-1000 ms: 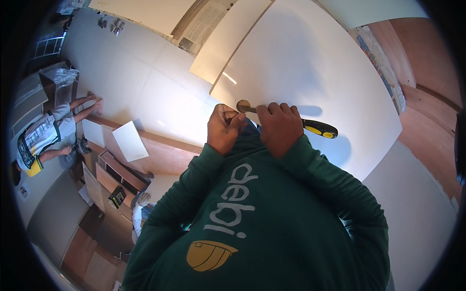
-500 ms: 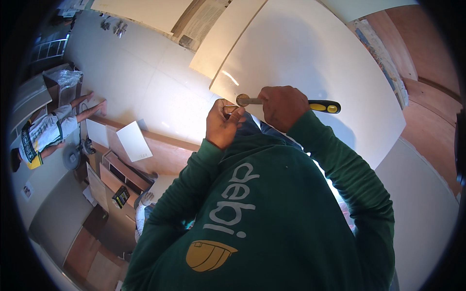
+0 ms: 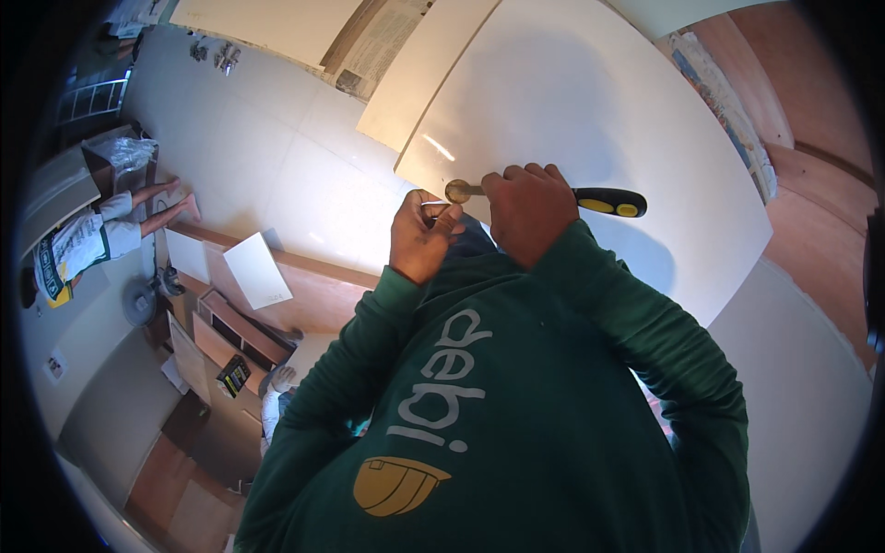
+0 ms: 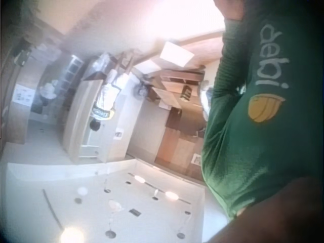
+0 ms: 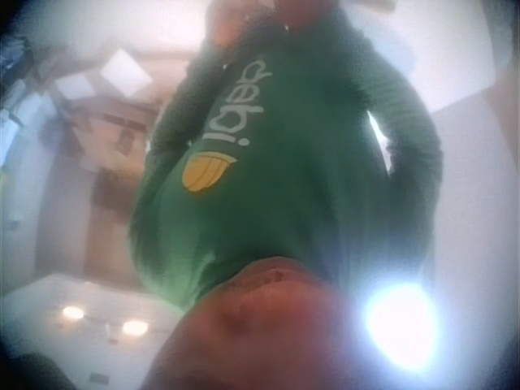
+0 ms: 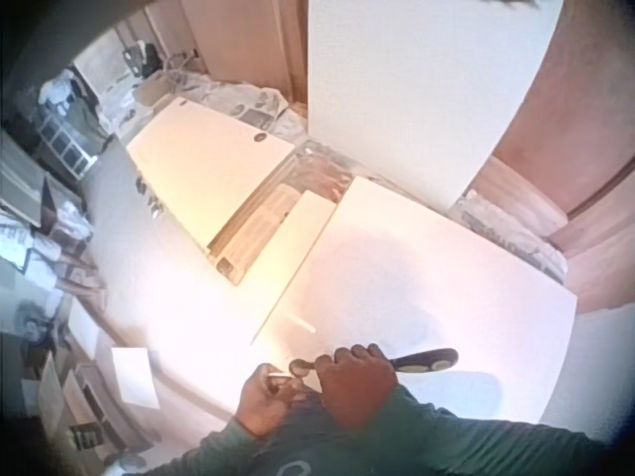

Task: The person uses a screwdriver to tighten screws into pre-drilled holes on white cabinet panels. They repeatedly position the panels, align them, and secure them with the tool. Another person is visible in the background working on similar panels.

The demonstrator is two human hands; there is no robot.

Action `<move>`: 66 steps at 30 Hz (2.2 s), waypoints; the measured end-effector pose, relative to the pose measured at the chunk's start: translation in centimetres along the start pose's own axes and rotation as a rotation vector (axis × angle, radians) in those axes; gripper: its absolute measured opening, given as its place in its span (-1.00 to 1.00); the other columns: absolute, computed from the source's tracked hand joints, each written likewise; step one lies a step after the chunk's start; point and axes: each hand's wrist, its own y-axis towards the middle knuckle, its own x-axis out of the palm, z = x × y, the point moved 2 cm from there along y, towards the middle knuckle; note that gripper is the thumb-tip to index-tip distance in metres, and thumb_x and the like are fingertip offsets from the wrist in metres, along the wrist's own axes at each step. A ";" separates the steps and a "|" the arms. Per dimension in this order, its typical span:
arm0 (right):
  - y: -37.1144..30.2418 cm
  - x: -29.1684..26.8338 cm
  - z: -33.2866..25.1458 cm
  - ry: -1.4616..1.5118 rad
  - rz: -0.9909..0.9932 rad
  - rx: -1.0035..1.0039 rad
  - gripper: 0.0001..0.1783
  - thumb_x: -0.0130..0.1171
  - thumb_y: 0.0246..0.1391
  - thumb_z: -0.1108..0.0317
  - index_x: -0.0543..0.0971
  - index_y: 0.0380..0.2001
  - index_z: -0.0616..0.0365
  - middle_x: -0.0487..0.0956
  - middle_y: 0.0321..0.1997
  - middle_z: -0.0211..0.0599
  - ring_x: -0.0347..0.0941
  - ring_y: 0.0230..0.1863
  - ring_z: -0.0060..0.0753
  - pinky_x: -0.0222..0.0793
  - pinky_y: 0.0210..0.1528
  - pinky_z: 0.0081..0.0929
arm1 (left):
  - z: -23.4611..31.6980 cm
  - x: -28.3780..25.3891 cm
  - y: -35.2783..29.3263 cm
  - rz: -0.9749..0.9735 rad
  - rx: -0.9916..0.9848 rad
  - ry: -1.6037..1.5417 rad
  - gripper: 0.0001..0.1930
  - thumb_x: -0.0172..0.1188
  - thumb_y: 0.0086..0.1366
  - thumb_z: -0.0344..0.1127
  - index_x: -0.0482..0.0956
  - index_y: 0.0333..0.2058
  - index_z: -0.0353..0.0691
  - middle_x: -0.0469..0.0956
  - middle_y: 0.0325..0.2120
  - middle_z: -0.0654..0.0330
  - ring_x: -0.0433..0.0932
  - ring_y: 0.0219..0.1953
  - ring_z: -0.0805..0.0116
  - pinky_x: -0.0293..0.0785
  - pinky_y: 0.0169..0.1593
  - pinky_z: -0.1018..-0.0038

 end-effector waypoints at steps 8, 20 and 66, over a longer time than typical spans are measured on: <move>0.2 0.1 1.3 0.122 -0.088 0.070 -0.86 0.15 0.13 0.35 0.67 -0.33 0.08 0.63 -0.44 -0.20 0.59 -0.28 -0.04 0.45 -0.09 -0.11 | -0.2 -0.4 0.1 0.118 0.136 0.267 -0.61 0.43 0.34 -0.25 0.43 -0.11 -0.37 0.64 -0.30 0.10 0.66 -0.32 0.40 0.63 -0.24 0.48; 0.7 -0.9 2.6 0.174 -0.100 0.111 -0.86 0.19 0.01 0.37 0.67 -0.33 0.04 0.68 -0.42 -0.19 0.65 -0.29 -0.02 0.45 -0.09 -0.10 | 3.6 -1.1 -0.9 0.120 0.770 0.832 -0.68 0.47 0.24 -0.24 0.68 -0.04 -0.09 0.53 -0.13 0.15 0.56 -0.22 0.17 0.60 -0.26 0.36; -2.4 1.0 -1.3 -0.047 0.100 -0.037 -0.82 0.16 0.11 0.38 0.61 -0.25 0.24 0.66 -0.31 -0.16 0.63 -0.22 -0.14 0.49 -0.05 -0.25 | 1.5 -0.7 2.4 -0.055 -0.197 -0.168 -0.48 0.26 0.45 0.06 0.61 -0.11 -0.44 0.70 -0.29 0.07 0.74 -0.34 0.35 0.75 -0.26 0.50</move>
